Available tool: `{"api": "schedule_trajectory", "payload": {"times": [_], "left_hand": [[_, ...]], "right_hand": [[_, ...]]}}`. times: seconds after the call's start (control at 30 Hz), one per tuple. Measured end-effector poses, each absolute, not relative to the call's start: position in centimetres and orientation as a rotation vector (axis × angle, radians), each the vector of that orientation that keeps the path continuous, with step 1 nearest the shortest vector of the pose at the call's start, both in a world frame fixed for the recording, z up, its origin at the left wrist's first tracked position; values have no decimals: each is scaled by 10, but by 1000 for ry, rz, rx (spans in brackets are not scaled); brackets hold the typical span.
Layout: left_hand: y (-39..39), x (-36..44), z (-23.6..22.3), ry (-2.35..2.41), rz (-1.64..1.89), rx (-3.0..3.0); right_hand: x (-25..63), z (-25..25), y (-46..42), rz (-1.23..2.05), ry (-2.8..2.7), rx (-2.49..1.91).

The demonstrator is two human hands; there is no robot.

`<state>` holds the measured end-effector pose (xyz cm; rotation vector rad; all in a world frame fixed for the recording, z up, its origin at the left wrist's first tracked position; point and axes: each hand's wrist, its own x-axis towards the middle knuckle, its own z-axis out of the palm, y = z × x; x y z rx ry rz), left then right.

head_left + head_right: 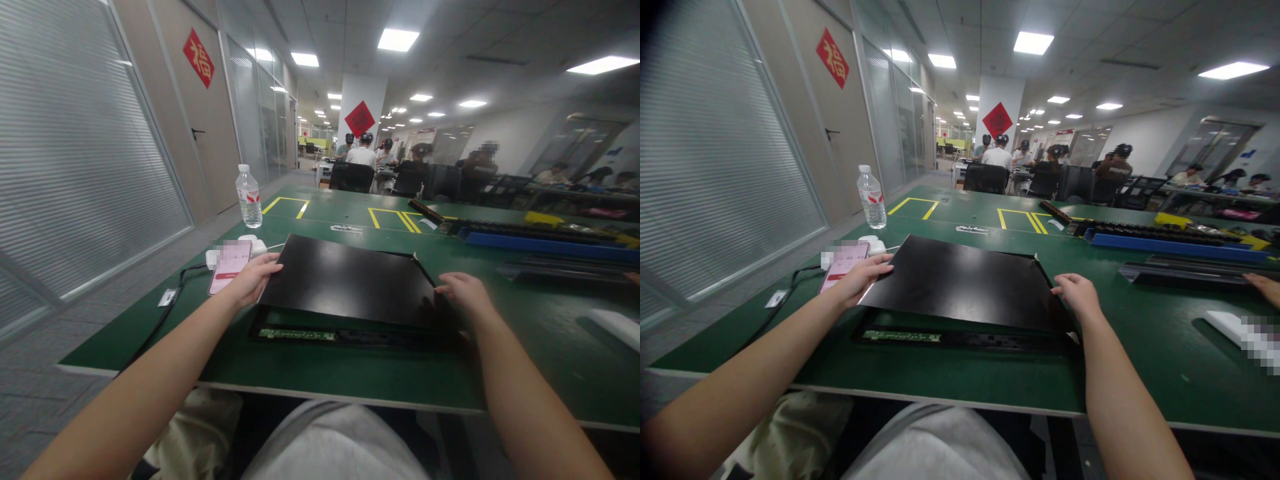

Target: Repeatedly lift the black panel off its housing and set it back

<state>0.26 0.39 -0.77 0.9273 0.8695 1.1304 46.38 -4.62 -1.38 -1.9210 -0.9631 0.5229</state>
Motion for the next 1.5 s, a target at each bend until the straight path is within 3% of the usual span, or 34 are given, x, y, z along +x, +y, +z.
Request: {"api": "schedule_trajectory", "payload": {"times": [0.83, 1.5], "left_hand": [[3, 8, -9, 920, 1083, 942], [0, 10, -9, 939, 1028, 1001]], "right_hand": [[463, -16, -44, 214, -1280, -2256], [466, -20, -42, 142, -1337, -2245]]}}
